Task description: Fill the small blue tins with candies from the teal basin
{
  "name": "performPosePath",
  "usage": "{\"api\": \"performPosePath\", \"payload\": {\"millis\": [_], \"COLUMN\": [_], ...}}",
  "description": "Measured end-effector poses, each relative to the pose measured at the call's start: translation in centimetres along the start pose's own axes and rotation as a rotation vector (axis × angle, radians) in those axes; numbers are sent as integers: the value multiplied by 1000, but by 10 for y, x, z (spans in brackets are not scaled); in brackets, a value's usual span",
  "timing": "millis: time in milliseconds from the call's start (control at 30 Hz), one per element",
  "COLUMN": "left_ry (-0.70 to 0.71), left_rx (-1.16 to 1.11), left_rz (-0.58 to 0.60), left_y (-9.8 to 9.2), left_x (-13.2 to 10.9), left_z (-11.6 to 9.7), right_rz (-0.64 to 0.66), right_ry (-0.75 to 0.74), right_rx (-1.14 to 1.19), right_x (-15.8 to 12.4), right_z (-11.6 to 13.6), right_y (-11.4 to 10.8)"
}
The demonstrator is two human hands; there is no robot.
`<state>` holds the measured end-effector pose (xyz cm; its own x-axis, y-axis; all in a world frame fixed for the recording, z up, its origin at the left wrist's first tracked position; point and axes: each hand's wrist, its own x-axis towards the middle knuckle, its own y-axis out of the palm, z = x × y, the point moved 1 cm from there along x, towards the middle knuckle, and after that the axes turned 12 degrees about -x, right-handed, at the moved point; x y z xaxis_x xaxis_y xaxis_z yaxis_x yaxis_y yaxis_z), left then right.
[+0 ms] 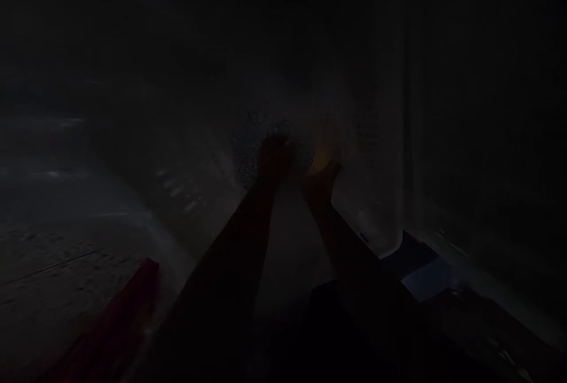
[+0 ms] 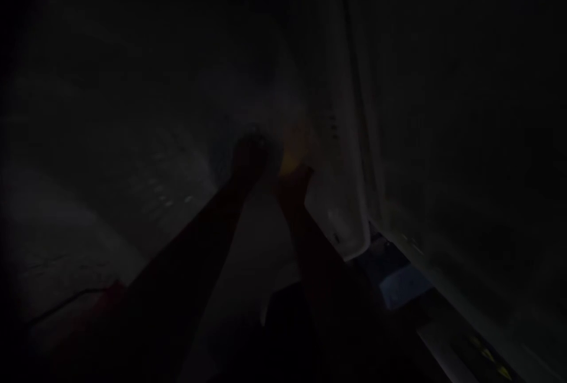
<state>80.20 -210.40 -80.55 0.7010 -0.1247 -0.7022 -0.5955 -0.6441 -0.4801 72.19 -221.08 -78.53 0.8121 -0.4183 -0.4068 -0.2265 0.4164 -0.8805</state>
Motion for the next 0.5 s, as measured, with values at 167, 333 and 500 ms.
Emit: {"api": "performPosePath", "payload": {"millis": [167,333,500], "left_ry": [29,-324,-466], "left_rx": [-20,-14,-60], "left_rz": [0,-401,-435], "left_y": [3,-17,17], "left_x": [-46,-52,-40], "left_z": [6,33,14], "right_rz": [-37,-29,-71], "right_ry": [75,137,60], "right_rx": [63,84,105], "right_x": [5,1,-3], "right_z": [-6,-11,-10], "right_y": [-2,4,4]}}
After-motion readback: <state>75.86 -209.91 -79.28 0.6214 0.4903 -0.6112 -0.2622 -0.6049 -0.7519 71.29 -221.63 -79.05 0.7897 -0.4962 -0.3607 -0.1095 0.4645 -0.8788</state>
